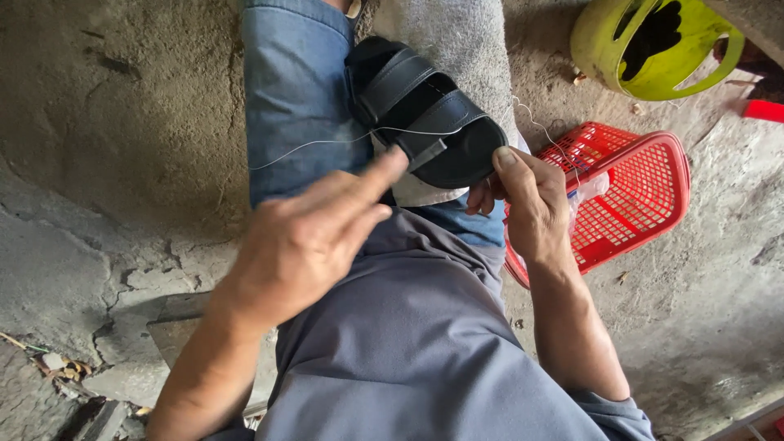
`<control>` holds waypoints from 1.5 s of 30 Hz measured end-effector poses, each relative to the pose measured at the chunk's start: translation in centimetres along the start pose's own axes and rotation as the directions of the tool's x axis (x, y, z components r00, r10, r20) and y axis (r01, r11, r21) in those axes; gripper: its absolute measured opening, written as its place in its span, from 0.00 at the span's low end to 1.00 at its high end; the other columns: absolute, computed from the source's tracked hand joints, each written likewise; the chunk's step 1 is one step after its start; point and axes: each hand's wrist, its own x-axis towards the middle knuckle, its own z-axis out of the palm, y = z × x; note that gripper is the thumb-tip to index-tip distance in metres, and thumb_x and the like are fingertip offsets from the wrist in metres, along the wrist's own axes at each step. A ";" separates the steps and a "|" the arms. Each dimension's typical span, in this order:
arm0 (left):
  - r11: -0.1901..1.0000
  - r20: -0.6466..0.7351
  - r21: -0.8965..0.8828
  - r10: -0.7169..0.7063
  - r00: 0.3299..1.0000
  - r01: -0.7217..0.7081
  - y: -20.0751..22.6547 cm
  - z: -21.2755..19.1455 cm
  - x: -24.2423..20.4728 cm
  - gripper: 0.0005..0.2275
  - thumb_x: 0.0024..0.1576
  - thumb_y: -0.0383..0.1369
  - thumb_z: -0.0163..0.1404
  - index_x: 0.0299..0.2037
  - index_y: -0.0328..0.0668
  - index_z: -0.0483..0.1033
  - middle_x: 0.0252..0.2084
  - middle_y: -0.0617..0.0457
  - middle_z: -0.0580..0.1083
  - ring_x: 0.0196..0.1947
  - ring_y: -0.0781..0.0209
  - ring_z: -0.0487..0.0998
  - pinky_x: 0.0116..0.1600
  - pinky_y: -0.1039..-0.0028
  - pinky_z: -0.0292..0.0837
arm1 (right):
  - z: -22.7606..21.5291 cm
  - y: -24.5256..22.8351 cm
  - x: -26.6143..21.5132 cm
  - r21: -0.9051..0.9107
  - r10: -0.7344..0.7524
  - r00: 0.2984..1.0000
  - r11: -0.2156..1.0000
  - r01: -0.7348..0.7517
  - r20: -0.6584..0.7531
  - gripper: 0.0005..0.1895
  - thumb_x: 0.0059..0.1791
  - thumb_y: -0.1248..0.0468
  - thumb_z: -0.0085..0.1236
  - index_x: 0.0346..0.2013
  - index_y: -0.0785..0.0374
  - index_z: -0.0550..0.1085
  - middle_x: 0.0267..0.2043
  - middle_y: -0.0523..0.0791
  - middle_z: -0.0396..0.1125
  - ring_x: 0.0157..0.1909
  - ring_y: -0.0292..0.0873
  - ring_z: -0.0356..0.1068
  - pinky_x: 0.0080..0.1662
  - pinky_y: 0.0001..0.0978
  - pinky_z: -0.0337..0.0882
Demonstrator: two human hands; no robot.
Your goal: The person sits on the floor and sews a black sandal using a needle and white thread. They repeatedly insert the needle through the sandal strap and pull the thread to secure it. The sandal rests on a white cloth on their lap.
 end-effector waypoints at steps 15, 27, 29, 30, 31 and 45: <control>0.922 0.120 0.384 0.000 0.993 -0.047 0.5 1.2 7.5 0.13 0.68 0.33 0.46 0.59 0.46 0.80 0.30 0.49 0.70 0.11 0.52 0.71 0.11 0.63 0.62 | -0.5 -0.1 0.7 -0.003 0.033 0.999 0.999 -0.034 -0.032 0.24 0.58 0.55 0.39 0.24 0.67 0.70 0.22 0.49 0.69 0.25 0.37 0.63 0.34 0.27 0.63; 0.884 0.450 0.460 -0.156 0.880 -0.079 1.3 0.3 11.7 0.11 0.59 0.29 0.40 0.33 0.48 0.78 0.26 0.44 0.76 0.21 0.30 0.78 0.23 0.43 0.68 | -1.4 0.8 1.3 0.076 0.058 0.997 0.996 -0.054 -0.054 0.24 0.57 0.54 0.40 0.25 0.67 0.70 0.21 0.52 0.70 0.22 0.39 0.63 0.30 0.26 0.62; 0.895 0.409 0.439 -0.121 0.904 -0.079 1.0 0.6 11.7 0.10 0.58 0.30 0.43 0.32 0.52 0.79 0.24 0.47 0.75 0.19 0.32 0.77 0.22 0.45 0.67 | -1.5 0.9 1.3 0.124 0.118 0.992 0.986 -0.111 -0.051 0.24 0.56 0.53 0.41 0.26 0.69 0.70 0.22 0.53 0.70 0.23 0.40 0.63 0.30 0.26 0.63; 0.895 0.413 0.438 -0.120 0.903 -0.081 0.9 0.7 11.7 0.10 0.58 0.30 0.43 0.32 0.52 0.79 0.24 0.47 0.75 0.19 0.32 0.77 0.22 0.45 0.67 | -1.5 1.0 1.3 0.127 0.119 0.991 0.986 -0.112 -0.053 0.24 0.56 0.53 0.41 0.26 0.69 0.70 0.22 0.53 0.70 0.23 0.40 0.63 0.30 0.26 0.63; 0.906 0.374 0.414 -0.082 0.924 -0.088 0.8 0.8 11.6 0.08 0.59 0.30 0.44 0.32 0.52 0.77 0.24 0.47 0.73 0.19 0.31 0.75 0.21 0.45 0.65 | -1.6 1.1 1.4 0.131 0.096 0.995 0.987 -0.091 -0.038 0.24 0.57 0.53 0.40 0.25 0.68 0.70 0.22 0.53 0.69 0.23 0.40 0.63 0.30 0.26 0.63; 0.843 0.288 0.518 -0.013 0.958 -0.144 1.2 1.8 12.2 0.06 0.57 0.31 0.47 0.30 0.51 0.77 0.23 0.50 0.73 0.17 0.35 0.76 0.19 0.49 0.66 | -1.7 1.6 1.5 0.136 0.084 0.996 0.987 -0.080 -0.024 0.24 0.57 0.53 0.40 0.27 0.68 0.70 0.23 0.54 0.70 0.23 0.41 0.64 0.31 0.26 0.64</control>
